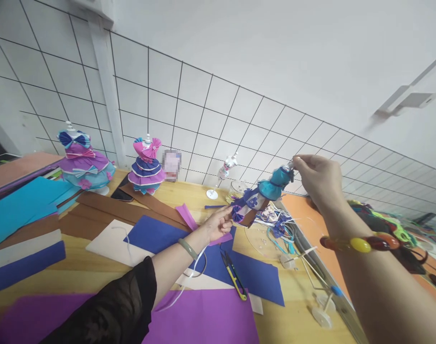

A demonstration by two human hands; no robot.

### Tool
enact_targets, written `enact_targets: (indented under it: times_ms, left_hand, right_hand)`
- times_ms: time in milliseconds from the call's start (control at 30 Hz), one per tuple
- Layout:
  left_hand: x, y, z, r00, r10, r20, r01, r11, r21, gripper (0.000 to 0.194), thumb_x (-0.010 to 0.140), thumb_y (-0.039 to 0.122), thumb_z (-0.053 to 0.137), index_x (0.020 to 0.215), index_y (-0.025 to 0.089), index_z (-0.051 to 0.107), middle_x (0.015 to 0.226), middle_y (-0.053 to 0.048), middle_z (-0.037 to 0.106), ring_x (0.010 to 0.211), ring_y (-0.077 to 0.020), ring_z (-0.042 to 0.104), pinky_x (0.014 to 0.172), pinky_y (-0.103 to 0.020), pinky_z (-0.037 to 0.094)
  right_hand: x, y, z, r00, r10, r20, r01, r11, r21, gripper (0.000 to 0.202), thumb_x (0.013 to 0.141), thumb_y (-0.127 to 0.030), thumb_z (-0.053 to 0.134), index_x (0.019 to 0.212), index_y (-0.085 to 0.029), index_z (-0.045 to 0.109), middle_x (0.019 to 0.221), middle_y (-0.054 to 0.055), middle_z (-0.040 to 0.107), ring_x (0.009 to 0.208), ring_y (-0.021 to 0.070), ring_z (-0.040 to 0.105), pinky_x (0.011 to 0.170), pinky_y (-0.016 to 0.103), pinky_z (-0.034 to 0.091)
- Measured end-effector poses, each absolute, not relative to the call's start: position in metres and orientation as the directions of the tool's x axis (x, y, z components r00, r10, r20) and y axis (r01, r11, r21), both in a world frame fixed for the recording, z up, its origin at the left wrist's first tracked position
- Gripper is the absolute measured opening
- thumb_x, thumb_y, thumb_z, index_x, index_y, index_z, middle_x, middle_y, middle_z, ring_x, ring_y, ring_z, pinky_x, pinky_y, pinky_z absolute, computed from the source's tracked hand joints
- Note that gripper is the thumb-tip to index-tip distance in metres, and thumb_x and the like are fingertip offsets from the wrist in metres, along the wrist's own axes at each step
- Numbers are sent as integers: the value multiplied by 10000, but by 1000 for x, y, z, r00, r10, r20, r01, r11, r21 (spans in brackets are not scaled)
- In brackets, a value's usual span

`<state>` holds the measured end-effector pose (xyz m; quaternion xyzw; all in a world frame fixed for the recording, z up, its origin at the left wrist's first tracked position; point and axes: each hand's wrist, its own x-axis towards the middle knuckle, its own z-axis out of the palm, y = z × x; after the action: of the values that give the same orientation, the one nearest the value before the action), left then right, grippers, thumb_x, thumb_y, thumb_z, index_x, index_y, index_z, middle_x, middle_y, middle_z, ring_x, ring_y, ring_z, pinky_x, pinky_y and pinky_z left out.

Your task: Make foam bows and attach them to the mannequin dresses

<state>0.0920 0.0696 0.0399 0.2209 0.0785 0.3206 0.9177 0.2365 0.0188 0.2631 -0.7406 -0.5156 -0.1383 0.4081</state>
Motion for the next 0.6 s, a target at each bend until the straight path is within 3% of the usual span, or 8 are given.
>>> enact_targets:
  times_ms: [233, 600]
  left_hand:
    - [91, 70, 37, 765, 637, 89, -597, 652, 466, 343, 600, 211, 716, 874, 188, 510, 665, 50, 490, 366, 34, 276, 341, -119, 144]
    - [95, 71, 32, 732, 680, 36, -609, 630, 481, 368, 578, 232, 729, 858, 182, 496, 611, 60, 486, 348, 29, 251, 341, -131, 128]
  right_hand:
    - [242, 26, 256, 401, 661, 635, 884, -99, -456, 277, 702, -335, 570, 834, -123, 692, 717, 72, 680, 618, 154, 567, 534, 241, 416]
    - [243, 23, 252, 402, 680, 613, 876, -90, -474, 282, 708, -334, 574, 859, -124, 687, 743, 75, 690, 719, 179, 607, 604, 247, 455]
